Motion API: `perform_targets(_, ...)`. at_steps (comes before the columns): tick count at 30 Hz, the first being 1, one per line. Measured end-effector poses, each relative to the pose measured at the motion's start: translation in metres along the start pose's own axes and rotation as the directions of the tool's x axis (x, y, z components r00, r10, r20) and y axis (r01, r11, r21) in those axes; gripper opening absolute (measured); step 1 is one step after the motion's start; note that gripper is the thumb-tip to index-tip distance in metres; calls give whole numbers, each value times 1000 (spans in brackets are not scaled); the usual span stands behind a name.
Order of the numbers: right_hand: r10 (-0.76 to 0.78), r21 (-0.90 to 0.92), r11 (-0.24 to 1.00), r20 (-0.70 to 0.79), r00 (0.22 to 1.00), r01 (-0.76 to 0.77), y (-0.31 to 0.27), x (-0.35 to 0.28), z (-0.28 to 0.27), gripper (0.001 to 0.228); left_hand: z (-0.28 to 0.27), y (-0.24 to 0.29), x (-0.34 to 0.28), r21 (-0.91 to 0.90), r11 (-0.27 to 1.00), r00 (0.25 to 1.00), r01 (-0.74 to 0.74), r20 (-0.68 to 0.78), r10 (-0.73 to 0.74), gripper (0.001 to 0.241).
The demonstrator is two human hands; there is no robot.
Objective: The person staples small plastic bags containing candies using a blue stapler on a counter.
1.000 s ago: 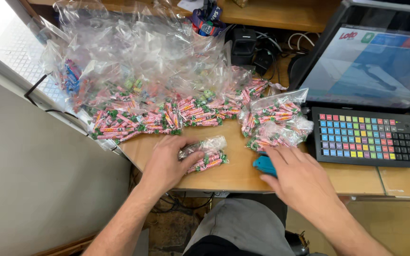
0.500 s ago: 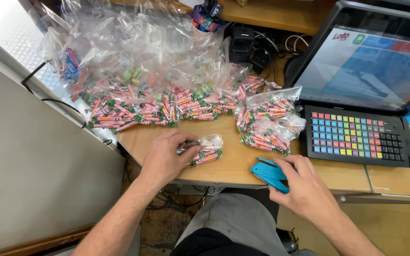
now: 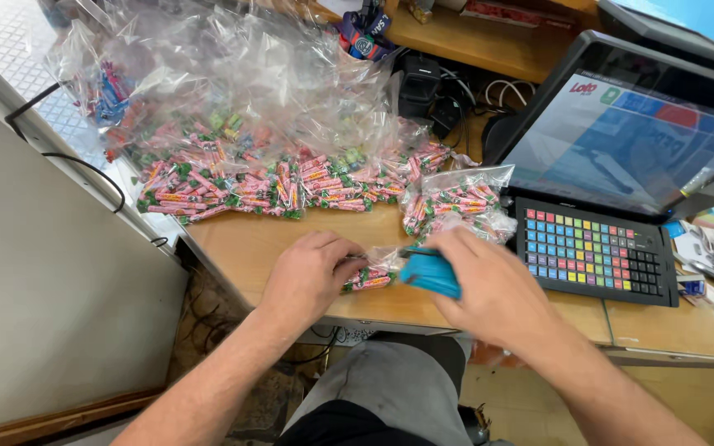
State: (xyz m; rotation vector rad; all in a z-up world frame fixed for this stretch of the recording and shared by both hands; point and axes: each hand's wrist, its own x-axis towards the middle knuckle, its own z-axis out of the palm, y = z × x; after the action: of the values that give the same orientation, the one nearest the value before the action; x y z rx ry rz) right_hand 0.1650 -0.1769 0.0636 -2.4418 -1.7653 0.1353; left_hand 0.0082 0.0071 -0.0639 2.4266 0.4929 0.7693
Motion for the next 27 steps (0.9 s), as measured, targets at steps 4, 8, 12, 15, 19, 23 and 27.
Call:
perform_targets(4, -342, -557, 790, -52, 938, 257, 11, 40, 18, 28, 1, 10, 0, 29, 999, 999, -45, -2, 45, 9)
perform_targets(8, -494, -613, 674, 42, 868, 413, 17, 51, 29, 30, 7, 14, 1, 51, 999, 1000, 10, -8, -10, 6)
perform_targets(12, -548, -655, 583, 121, 828, 481, 24, 49, 39, 36, 7, 18, 2, -37, 998, 999, 47, -19, -48, 6)
perform_targets(15, -545, -660, 555, 172, 820, 507, 30, 51, 39, 41, 10, 18, 4, -72, 996, 999, 53, -5, -54, 7)
perform_targets(19, -538, -640, 589, 146, 830, 494, 40, 53, 49, 30, 3, 20, 9, -108, 992, 997, 72, 46, -68, 8)
perform_targets(23, -504, -624, 623, 140, 852, 472, 39, 52, 41, 30, -10, 25, 11, -100, 989, 988, 105, 123, -93, 12)
perform_targets(27, -344, -644, 651, 221, 913, 401, 31, 52, 14, 40, -20, 23, 9, -86, 986, 981, 142, 148, -128, 14)
